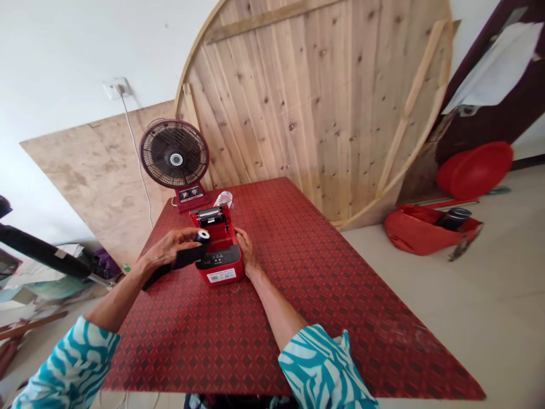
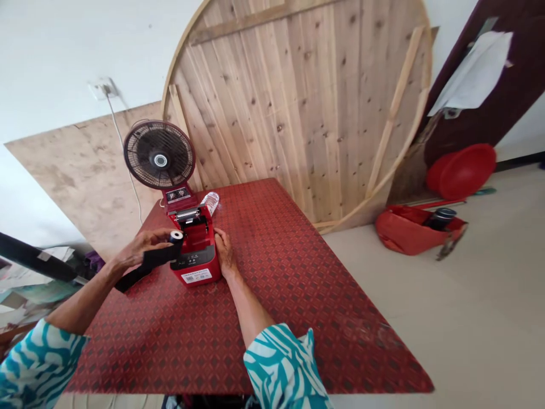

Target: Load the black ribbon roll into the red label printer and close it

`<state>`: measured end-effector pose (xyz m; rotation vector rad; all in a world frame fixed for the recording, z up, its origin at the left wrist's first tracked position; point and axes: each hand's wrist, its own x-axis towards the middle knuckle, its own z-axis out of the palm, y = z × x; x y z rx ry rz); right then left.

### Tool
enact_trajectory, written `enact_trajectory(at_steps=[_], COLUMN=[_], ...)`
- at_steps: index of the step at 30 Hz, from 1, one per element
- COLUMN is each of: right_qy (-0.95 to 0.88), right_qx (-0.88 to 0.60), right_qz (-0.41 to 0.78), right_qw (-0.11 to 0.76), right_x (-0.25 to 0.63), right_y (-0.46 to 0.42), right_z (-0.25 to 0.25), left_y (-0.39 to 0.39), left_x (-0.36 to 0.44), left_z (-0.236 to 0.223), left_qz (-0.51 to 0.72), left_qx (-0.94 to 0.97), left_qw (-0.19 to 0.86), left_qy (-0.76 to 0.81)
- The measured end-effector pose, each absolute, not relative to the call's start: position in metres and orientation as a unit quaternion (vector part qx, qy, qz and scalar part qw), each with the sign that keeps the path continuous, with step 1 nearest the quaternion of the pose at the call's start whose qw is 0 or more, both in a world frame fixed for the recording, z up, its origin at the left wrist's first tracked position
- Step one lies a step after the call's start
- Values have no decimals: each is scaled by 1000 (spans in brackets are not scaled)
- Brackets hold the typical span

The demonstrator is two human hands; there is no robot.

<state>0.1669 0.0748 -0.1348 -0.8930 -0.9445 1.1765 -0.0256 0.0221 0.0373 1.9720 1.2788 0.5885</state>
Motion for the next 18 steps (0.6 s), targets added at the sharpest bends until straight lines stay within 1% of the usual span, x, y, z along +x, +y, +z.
enact_trajectory(at_steps=[5, 10, 12, 15, 18], right_qy=[-422, -425, -426, -429, -431], right_qx=[-389, -390, -389, -392, -401], right_qz=[510, 504, 503, 499, 498], right_qw=[640, 643, 644, 642, 637], right_x=[166, 166, 166, 167, 168], right_y=[73, 71, 70, 69, 68], right_z=[-130, -126, -124, -122, -120], left_y=[43, 67, 75, 83, 87], left_x=[11, 24, 26, 25, 23], left_z=[27, 14, 14, 15, 14], left_qz=[117, -9, -48, -94, -111], left_qx=[834, 853, 853, 856, 864], left_qw=[223, 131, 123, 138, 124], left_qy=[490, 505, 506, 489, 476])
